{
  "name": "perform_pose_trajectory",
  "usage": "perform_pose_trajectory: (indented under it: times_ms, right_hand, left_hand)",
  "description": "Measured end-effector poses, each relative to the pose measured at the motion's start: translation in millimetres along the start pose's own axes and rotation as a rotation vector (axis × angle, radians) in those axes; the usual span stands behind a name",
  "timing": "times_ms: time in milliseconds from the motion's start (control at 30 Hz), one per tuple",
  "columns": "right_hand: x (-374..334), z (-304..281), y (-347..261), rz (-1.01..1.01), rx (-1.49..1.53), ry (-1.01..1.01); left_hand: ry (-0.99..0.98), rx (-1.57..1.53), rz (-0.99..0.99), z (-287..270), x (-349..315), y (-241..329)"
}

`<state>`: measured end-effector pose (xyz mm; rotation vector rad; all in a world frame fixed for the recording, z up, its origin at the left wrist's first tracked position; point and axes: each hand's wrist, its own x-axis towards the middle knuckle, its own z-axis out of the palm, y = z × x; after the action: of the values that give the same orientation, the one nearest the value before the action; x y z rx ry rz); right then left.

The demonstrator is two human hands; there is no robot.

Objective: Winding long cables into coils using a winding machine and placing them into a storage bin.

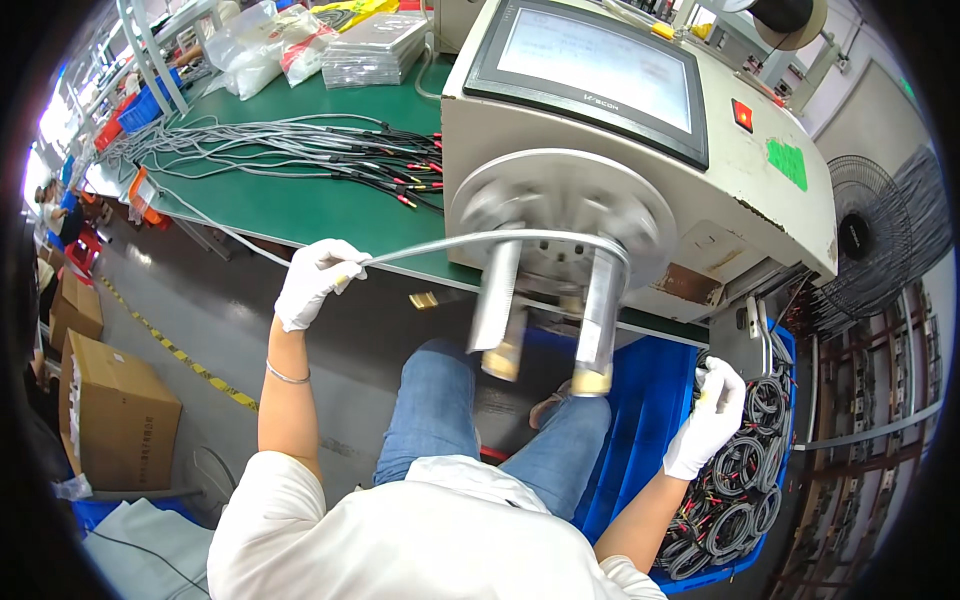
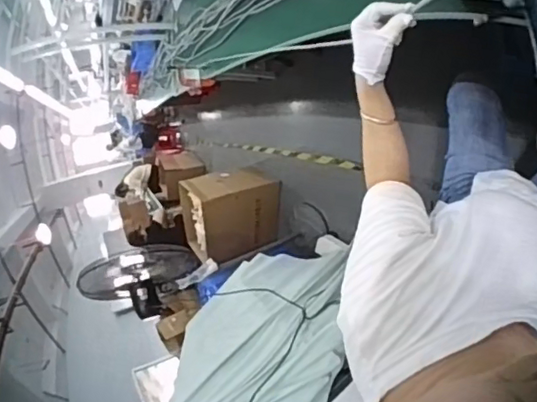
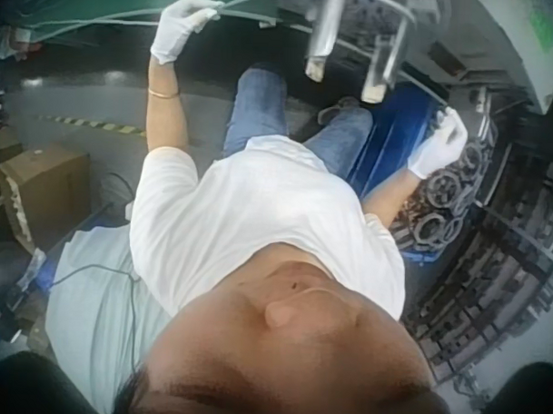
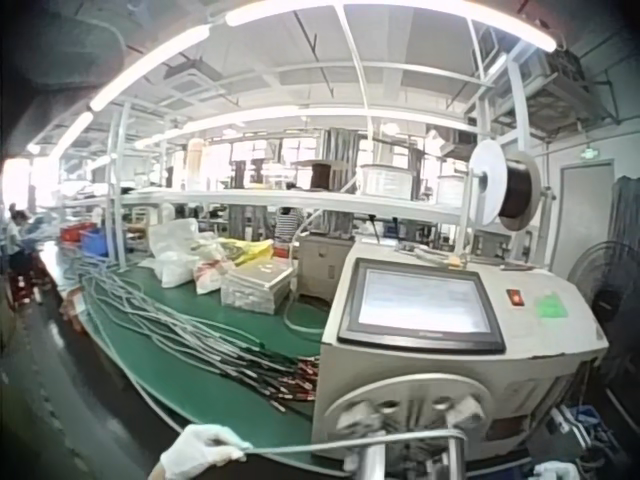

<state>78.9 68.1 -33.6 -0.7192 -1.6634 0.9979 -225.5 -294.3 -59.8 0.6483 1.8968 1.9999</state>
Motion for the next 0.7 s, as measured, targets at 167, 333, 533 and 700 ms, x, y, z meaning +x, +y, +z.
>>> perform_pose_trajectory:
  times_ms: [167, 333, 533, 700]
  right_hand:
    - [0, -6, 3, 0.006, -0.014, 0.040]
    - [0, -11, 6, 0.009, -0.021, 0.046]
    - [-2, -12, 9, 0.031, -0.017, 0.047]
    - [-2, -13, 12, 0.048, 0.006, 0.058]
  left_hand:
    - [-0.027, 0.057, 0.018, 4, -1, 8]
    - [-0.062, 0.034, -0.002, 5, 0, 10]
    - [-0.083, 0.073, 0.001, 5, 3, 18]
    - [-0.126, 0.060, -0.036, 5, -6, 9]
